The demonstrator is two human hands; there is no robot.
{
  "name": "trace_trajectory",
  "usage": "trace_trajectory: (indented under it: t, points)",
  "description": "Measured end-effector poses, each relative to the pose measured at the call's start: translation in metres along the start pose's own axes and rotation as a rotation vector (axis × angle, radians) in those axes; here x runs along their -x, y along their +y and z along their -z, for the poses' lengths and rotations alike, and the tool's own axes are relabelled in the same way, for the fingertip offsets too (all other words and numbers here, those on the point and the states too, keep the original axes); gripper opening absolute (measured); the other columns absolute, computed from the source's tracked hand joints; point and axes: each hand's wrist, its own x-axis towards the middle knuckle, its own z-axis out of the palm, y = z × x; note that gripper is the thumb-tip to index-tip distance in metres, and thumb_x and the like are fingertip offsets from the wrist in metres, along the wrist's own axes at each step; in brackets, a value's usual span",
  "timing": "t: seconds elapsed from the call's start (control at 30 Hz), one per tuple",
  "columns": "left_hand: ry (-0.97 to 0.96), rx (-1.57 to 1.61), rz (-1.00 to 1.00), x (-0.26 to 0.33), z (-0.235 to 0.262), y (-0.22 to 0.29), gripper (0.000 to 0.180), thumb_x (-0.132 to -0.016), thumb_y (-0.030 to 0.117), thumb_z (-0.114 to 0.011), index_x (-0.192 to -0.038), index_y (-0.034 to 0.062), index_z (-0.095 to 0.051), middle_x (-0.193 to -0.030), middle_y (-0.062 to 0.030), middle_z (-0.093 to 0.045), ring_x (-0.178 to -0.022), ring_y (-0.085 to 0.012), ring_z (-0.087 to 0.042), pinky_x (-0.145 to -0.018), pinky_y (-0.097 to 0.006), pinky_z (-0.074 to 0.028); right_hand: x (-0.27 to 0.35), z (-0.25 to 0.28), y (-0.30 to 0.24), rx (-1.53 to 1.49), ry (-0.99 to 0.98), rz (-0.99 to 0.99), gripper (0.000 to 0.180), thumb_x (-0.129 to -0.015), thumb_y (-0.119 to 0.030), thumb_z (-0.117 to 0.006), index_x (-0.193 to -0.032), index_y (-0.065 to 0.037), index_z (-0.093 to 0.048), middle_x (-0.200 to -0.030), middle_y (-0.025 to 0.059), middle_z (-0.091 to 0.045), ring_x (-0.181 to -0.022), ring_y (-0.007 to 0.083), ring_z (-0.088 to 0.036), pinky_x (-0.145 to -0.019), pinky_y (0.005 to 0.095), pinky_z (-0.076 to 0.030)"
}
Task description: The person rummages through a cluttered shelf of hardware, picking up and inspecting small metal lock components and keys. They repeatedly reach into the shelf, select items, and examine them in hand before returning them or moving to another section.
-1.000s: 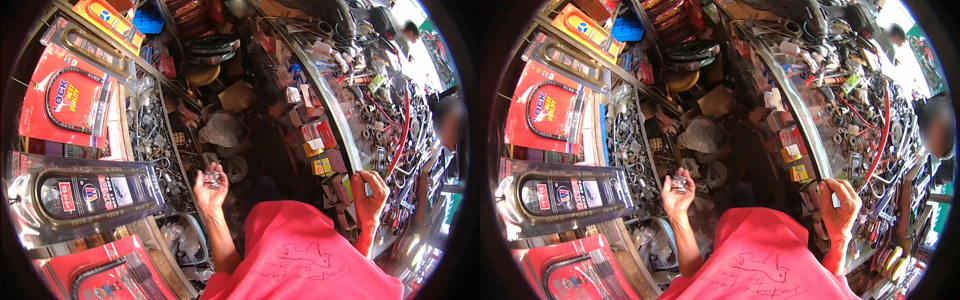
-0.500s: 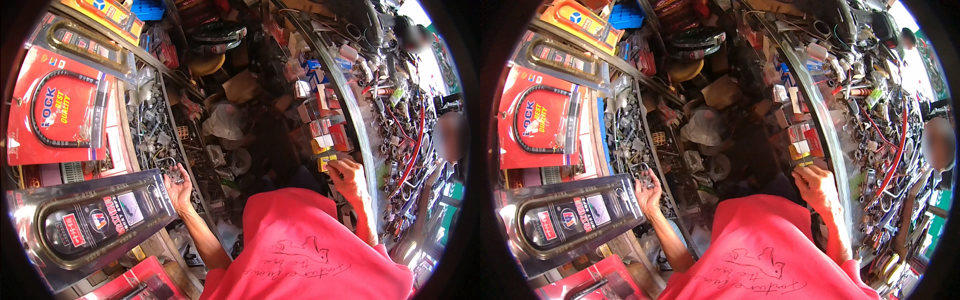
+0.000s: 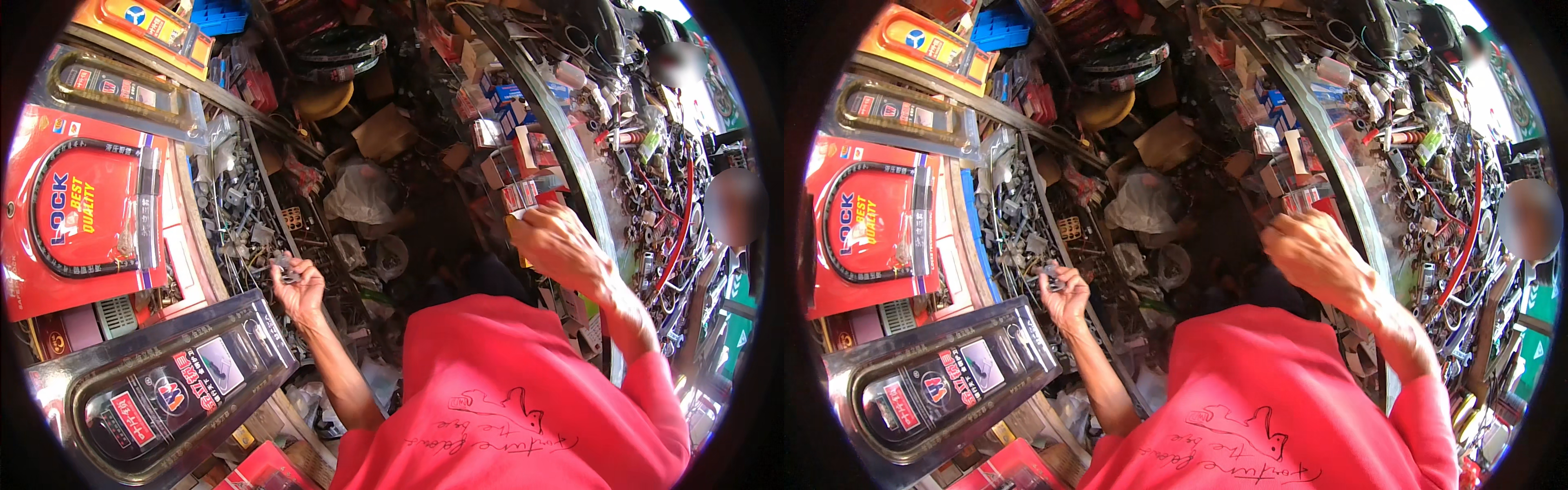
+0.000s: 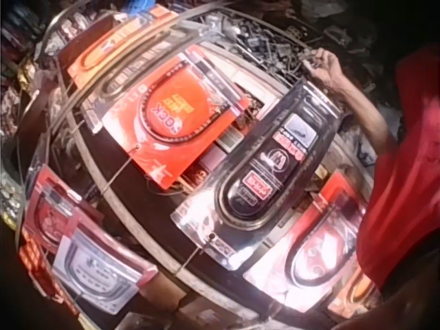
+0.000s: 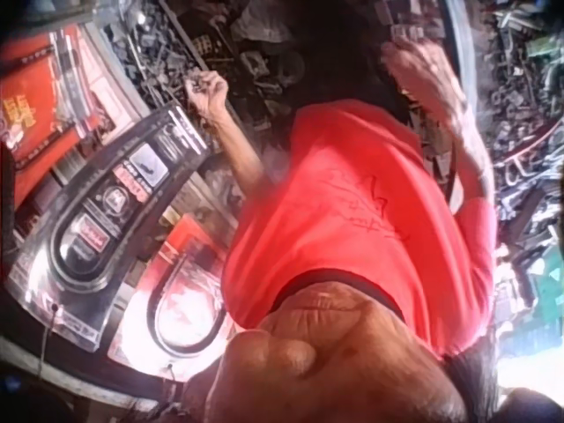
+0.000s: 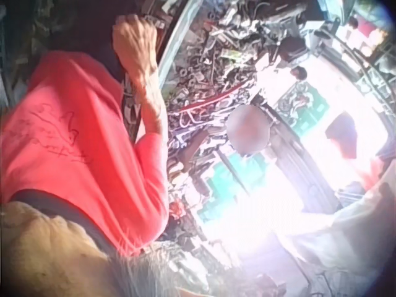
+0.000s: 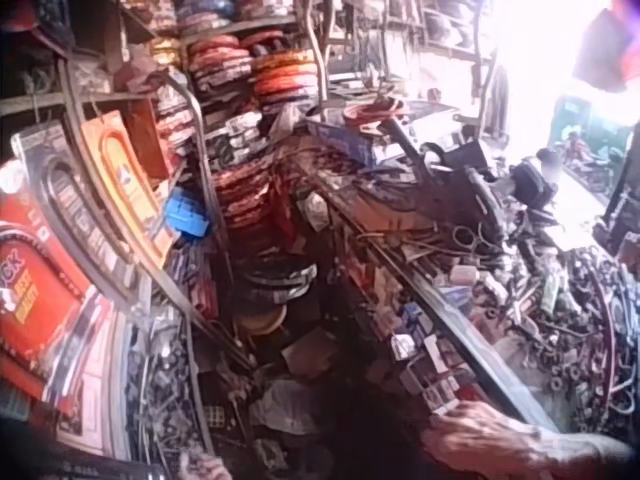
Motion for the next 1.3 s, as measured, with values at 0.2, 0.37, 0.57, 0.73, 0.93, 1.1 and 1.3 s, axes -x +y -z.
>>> trace_trajectory:
  t: [0.2, 0.37, 0.57, 0.73, 0.93, 1.1, 1.3]
  points:
    - [-0.042, -0.103, 0.140, 0.030, -0.029, -0.098, 0.018, -0.088, 0.021, -0.054, -0.097, 0.0069, -0.060, -0.095, -0.0081, -0.063, -0.085, -0.0176, -0.060, -0.059, -0.029, -0.043, -0.081, -0.019, -0.021, -0.098, 0.014, 0.347, 0.031, -0.073, -0.015, -0.064, -0.098, -0.002, -0.051, -0.083, 0.0102, -0.053, -0.074, 0.0269, -0.057, -0.067, 0.0348, -0.046]
    - [-0.062, -0.295, 0.307, 0.059, -0.044, -0.170, 0.018, -0.084, 0.022, -0.059, -0.097, 0.0104, -0.059, -0.089, 0.0015, -0.060, -0.074, -0.0117, -0.054, -0.062, -0.028, -0.042, -0.097, -0.030, -0.038, -0.407, -0.032, 0.486, 0.024, -0.077, -0.019, -0.062, -0.091, -0.003, -0.051, -0.079, 0.0121, -0.056, -0.075, 0.0299, -0.060, -0.064, 0.0377, -0.049]
    - [-0.164, -0.255, 0.345, 0.068, -0.053, -0.188, 0.020, -0.090, 0.029, -0.048, -0.091, 0.0117, -0.057, -0.087, -0.0009, -0.060, -0.073, -0.0133, -0.051, -0.058, -0.028, -0.035, -0.103, -0.050, -0.023, -0.537, -0.038, 0.492, 0.017, -0.075, -0.015, -0.063, -0.087, -0.004, -0.059, -0.081, 0.0096, -0.057, -0.071, 0.0275, -0.060, -0.063, 0.0358, -0.049]
    - [-0.085, -0.308, 0.374, 0.064, -0.061, -0.196, 0.028, -0.091, 0.037, -0.044, -0.095, 0.0127, -0.057, -0.089, -0.0002, -0.060, -0.077, -0.0145, -0.051, -0.063, -0.030, -0.036, -0.103, -0.050, -0.013, -0.495, -0.144, 0.370, 0.012, -0.073, -0.013, -0.059, -0.080, -0.003, -0.058, -0.084, 0.0103, -0.059, -0.081, 0.0305, -0.060, -0.073, 0.0394, -0.048]
    - [-0.040, -0.306, 0.277, 0.059, -0.077, -0.200, 0.031, -0.090, 0.039, -0.045, -0.103, 0.0124, -0.056, -0.096, 0.0012, -0.060, -0.087, -0.0159, -0.052, -0.078, -0.034, -0.040, -0.106, -0.053, -0.005, -0.630, 0.094, 0.230, 0.015, -0.072, -0.009, -0.059, -0.085, -0.001, -0.056, -0.081, 0.0123, -0.053, -0.075, 0.0312, -0.058, -0.065, 0.0383, -0.049]
    - [-0.125, -0.163, 0.196, 0.053, -0.086, -0.185, 0.061, -0.089, 0.050, -0.038, -0.125, 0.0012, -0.041, -0.130, -0.0125, -0.043, -0.123, -0.0310, -0.036, -0.102, -0.047, -0.027, -0.123, -0.043, 0.001, -0.749, 0.213, 0.022, 0.017, -0.072, -0.010, -0.059, -0.085, 0.001, -0.058, -0.080, 0.0151, -0.057, -0.077, 0.0336, -0.058, -0.065, 0.0386, -0.048]
    - [-0.101, -0.123, 0.120, 0.050, -0.102, -0.187, 0.066, -0.088, 0.051, -0.037, -0.128, -0.0013, -0.036, -0.139, -0.0148, -0.031, -0.130, -0.0294, -0.025, -0.108, -0.049, -0.013, -0.127, -0.038, 0.004, -0.989, 0.270, 0.103, 0.023, -0.073, -0.014, -0.067, -0.089, 0.001, -0.060, -0.077, 0.0137, -0.058, -0.068, 0.0268, -0.061, -0.058, 0.0342, -0.049]
